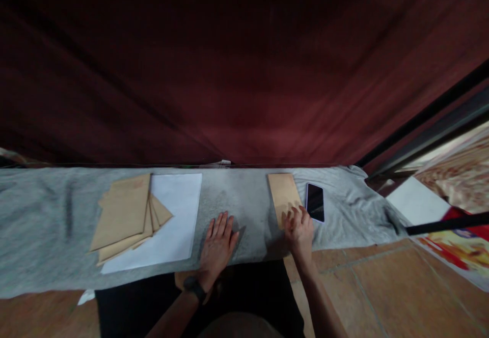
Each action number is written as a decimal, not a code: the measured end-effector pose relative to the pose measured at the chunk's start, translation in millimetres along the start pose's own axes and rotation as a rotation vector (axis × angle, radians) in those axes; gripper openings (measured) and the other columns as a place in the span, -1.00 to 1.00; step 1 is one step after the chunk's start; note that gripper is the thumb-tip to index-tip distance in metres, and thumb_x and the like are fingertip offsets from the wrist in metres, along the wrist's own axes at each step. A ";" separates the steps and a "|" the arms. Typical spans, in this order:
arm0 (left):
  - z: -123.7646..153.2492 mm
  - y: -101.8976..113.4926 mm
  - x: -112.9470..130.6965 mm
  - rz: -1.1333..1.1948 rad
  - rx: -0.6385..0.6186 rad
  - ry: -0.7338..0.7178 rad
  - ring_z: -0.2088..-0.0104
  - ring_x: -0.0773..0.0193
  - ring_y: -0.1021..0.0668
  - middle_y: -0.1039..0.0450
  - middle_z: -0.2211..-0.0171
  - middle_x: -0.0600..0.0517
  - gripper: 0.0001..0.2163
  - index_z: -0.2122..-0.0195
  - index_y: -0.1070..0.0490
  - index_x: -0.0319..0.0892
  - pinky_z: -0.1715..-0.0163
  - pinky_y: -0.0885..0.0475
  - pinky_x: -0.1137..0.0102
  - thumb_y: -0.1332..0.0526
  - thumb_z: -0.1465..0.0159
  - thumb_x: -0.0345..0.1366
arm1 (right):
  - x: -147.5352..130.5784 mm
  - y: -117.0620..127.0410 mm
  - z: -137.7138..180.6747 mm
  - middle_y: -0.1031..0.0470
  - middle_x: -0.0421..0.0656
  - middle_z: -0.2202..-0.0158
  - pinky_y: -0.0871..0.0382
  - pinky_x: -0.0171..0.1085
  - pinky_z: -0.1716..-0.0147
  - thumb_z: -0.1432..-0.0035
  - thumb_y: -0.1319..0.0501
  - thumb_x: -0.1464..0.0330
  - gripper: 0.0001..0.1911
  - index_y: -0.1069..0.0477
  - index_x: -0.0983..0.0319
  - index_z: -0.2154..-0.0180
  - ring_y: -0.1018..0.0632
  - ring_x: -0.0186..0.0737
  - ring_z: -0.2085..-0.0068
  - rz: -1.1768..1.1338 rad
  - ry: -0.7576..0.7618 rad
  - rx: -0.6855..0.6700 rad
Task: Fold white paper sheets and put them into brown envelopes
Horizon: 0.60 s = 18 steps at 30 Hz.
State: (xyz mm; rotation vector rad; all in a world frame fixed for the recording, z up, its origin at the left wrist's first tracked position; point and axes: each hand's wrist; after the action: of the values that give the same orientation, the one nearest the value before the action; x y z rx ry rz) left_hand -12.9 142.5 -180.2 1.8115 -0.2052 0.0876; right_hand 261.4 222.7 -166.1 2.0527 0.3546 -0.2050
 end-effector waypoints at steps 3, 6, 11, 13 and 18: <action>-0.4 3.2 1.3 0.018 -0.020 0.005 -0.39 0.01 -0.19 -0.16 -0.36 -0.19 -0.50 -0.30 -0.26 -0.27 -0.36 -0.10 0.01 0.03 -0.45 -0.10 | -20.3 -11.5 2.1 -0.22 0.18 -0.30 -0.21 0.11 -0.14 -0.38 -0.02 0.19 -0.47 -0.23 0.30 -0.27 -0.29 0.19 -0.23 0.088 0.098 -0.070; -0.3 4.1 1.5 0.040 -0.015 0.014 -0.38 0.01 -0.19 -0.16 -0.36 -0.19 -0.50 -0.30 -0.27 -0.26 -0.36 -0.10 0.01 0.01 -0.44 -0.09 | -26.4 -22.6 2.3 -0.15 0.20 -0.35 -0.12 0.18 -0.19 -0.37 0.00 0.23 -0.41 -0.10 0.32 -0.34 -0.20 0.23 -0.30 0.131 0.093 -0.109; 0.0 3.3 1.1 0.057 -0.021 0.019 -0.39 0.01 -0.19 -0.17 -0.36 -0.18 -0.50 -0.29 -0.28 -0.25 -0.36 -0.09 0.01 0.00 -0.44 -0.08 | -16.8 -31.2 -3.7 -0.11 0.20 -0.37 -0.17 0.15 -0.16 -0.34 0.01 0.26 -0.36 0.01 0.30 -0.38 -0.23 0.22 -0.28 0.115 0.084 -0.142; 0.1 3.1 1.1 0.067 -0.024 0.024 -0.39 0.01 -0.18 -0.16 -0.36 -0.18 -0.50 -0.30 -0.27 -0.26 -0.36 -0.09 0.01 0.00 -0.44 -0.08 | -13.0 -31.9 -5.6 -0.11 0.21 -0.36 -0.22 0.11 -0.13 -0.34 0.01 0.26 -0.35 0.02 0.30 -0.38 -0.25 0.20 -0.27 0.094 0.087 -0.138; 0.8 2.0 0.8 0.103 -0.019 0.030 -0.39 0.03 -0.17 -0.16 -0.37 -0.16 -0.50 -0.31 -0.25 -0.22 -0.37 -0.07 0.01 0.00 -0.44 -0.07 | -12.9 -33.2 -9.3 -0.12 0.20 -0.36 -0.28 0.07 -0.07 -0.36 0.01 0.22 -0.37 0.00 0.27 -0.38 -0.31 0.19 -0.23 0.086 0.100 -0.121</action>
State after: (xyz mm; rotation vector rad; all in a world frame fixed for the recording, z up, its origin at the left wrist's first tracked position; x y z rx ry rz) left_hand -12.5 141.2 -178.3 1.7796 -0.2770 0.1842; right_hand 238.2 243.9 -185.2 1.9581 0.3317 -0.0276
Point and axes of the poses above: each hand's wrist, its own z-axis away from the middle knuckle, its own y-axis out of the back of the hand, x = y × z
